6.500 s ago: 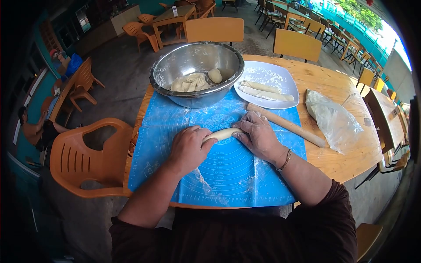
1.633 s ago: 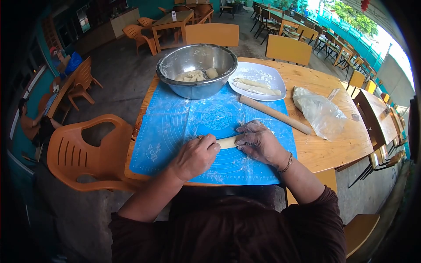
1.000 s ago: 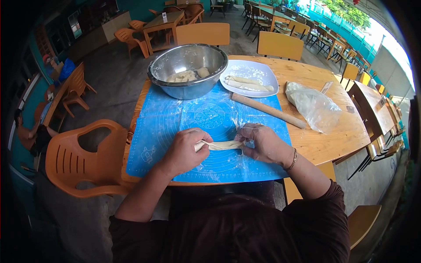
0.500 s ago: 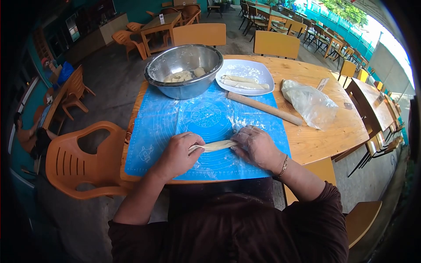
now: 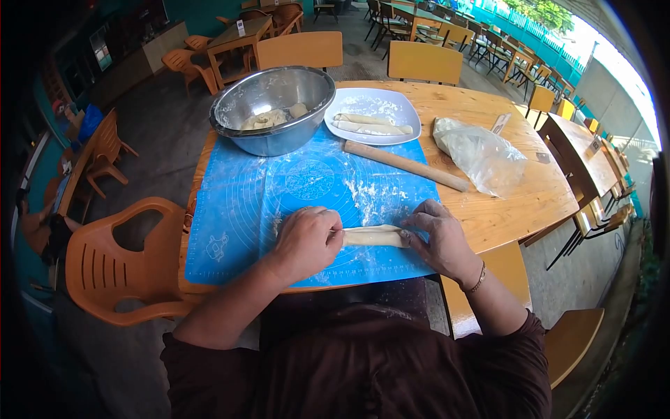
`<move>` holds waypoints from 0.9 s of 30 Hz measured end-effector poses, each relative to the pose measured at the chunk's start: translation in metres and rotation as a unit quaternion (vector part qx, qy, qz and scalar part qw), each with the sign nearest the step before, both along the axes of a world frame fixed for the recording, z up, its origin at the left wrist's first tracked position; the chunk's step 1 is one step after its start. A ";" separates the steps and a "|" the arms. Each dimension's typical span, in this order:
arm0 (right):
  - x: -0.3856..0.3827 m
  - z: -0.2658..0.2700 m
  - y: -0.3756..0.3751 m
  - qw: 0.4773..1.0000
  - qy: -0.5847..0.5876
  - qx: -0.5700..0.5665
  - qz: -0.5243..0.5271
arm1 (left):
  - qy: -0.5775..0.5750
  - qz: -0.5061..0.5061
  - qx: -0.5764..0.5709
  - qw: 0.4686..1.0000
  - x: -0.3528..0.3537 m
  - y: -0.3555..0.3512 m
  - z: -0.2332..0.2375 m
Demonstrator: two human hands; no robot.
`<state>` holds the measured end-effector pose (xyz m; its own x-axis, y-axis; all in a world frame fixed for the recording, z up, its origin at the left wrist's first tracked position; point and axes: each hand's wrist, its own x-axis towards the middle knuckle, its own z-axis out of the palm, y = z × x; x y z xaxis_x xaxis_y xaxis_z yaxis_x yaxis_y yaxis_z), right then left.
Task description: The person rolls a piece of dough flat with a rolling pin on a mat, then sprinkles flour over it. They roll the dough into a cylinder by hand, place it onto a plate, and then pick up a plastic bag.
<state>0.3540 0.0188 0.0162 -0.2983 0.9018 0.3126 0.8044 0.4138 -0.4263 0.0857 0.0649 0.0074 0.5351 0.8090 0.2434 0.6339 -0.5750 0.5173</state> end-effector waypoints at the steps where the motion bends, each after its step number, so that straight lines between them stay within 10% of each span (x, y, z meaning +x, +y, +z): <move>1: -0.005 -0.003 -0.003 1.000 0.002 -0.002 -0.001 | 0.015 0.018 0.043 0.999 -0.002 -0.003 0.001; 3: -0.013 -0.009 -0.012 0.990 0.028 0.139 0.001 | 0.031 0.034 0.084 0.995 -0.003 -0.011 0.001; 8: -0.027 -0.007 -0.033 0.982 -0.092 0.012 0.163 | 0.042 -0.158 0.253 0.953 -0.001 -0.038 -0.009; 27: -0.022 -0.013 0.052 0.985 -0.133 -0.037 0.101 | 0.193 -0.087 0.011 0.977 0.012 0.032 -0.002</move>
<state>0.3317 0.0713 0.0029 -0.5368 0.8329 0.1343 0.7961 0.5528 -0.2462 0.0981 0.0964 0.0055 0.7192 0.6947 0.0133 0.6713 -0.6996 0.2449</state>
